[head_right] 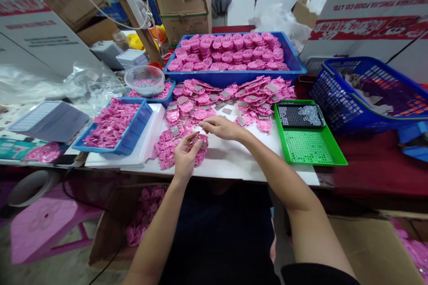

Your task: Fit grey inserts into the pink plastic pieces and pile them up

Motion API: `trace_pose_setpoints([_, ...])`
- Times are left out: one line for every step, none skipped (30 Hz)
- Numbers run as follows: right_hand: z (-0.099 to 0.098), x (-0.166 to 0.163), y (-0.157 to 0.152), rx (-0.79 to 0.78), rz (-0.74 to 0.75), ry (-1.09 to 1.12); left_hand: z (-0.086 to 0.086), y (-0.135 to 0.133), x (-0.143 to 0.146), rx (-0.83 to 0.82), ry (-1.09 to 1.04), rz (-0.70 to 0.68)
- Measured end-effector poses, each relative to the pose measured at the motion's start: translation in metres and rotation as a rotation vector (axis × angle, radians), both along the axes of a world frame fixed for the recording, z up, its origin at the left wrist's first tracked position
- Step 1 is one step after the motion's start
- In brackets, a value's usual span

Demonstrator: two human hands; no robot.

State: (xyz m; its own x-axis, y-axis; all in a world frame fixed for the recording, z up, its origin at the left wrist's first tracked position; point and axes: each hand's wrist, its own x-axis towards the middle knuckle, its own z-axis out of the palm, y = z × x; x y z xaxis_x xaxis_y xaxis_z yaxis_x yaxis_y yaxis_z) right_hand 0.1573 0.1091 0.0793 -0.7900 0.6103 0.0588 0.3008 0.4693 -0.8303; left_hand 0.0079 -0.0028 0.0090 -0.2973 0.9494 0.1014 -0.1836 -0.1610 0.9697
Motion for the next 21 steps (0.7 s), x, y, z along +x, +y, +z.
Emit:
trace_pose_setpoints([0.002,-0.001,-0.001,-0.019,-0.021,0.013,0.000,0.000,0.000,-0.004,-0.004,0.003])
trace_pose_setpoints([0.004,-0.001,-0.002,-0.043,-0.034,0.029,0.001,0.000,0.000,-0.006,-0.010,0.006])
trace_pose_setpoints([0.006,-0.001,-0.003,-0.071,-0.037,0.046,0.001,0.000,0.000,-0.005,-0.018,0.014])
trace_pose_setpoints([0.008,-0.001,-0.004,-0.099,-0.033,0.060,0.002,0.001,0.000,-0.001,-0.032,0.031])
trace_pose_setpoints([0.010,0.000,-0.004,-0.120,-0.027,0.069,0.002,0.001,0.000,0.006,-0.053,0.058])
trace_pose_setpoints([0.013,0.001,-0.004,-0.132,-0.018,0.070,0.002,0.002,-0.001,0.016,-0.082,0.093])
trace_pose_setpoints([0.014,0.002,-0.004,-0.138,-0.009,0.065,0.001,0.003,-0.002,0.027,-0.115,0.130])
trace_pose_setpoints([0.016,0.004,-0.003,-0.142,0.001,0.054,0.000,0.003,-0.002,0.037,-0.147,0.164])
trace_pose_setpoints([0.016,0.005,-0.002,-0.155,0.012,0.038,-0.001,0.003,-0.003,0.048,-0.173,0.196])
trace_pose_setpoints([0.016,0.006,-0.001,-0.181,0.020,0.017,-0.001,0.003,-0.004,0.058,-0.191,0.225])
trace_pose_setpoints([0.016,0.007,-0.001,-0.228,0.023,-0.012,-0.002,0.003,-0.004,0.067,-0.200,0.251])
trace_pose_setpoints([0.015,0.008,0.000,-0.294,0.019,-0.044,-0.002,0.003,-0.004,0.076,-0.201,0.274])
trace_pose_setpoints([0.013,0.009,0.000,-0.374,0.012,-0.075,-0.002,0.003,-0.005,0.086,-0.197,0.294])
trace_pose_setpoints([0.011,0.009,0.000,-0.463,0.008,-0.098,-0.002,0.002,-0.005,0.096,-0.193,0.310])
trace_pose_setpoints([0.009,0.009,0.000,-0.550,0.011,-0.109,-0.001,0.002,-0.005,0.107,-0.188,0.318])
trace_pose_setpoints([0.007,0.009,-0.001,-0.627,0.017,-0.106,-0.001,0.001,-0.005,0.116,-0.176,0.322])
trace_pose_setpoints([0.006,0.009,-0.001,-0.687,0.022,-0.088,-0.001,0.001,-0.005,0.119,-0.152,0.326])
trace_pose_setpoints([0.004,0.009,-0.001,-0.726,0.016,-0.059,-0.001,0.000,-0.005,0.115,-0.116,0.328])
trace_pose_setpoints([0.004,0.009,0.000,-0.745,-0.005,-0.024,-0.002,0.000,-0.004,0.102,-0.073,0.325])
trace_pose_setpoints([0.003,0.009,0.000,-0.745,-0.037,0.011,-0.003,0.000,-0.004,0.083,-0.030,0.316])
trace_pose_setpoints([0.004,0.009,0.001,-0.732,-0.068,0.040,-0.003,0.001,-0.004,0.062,0.007,0.303])
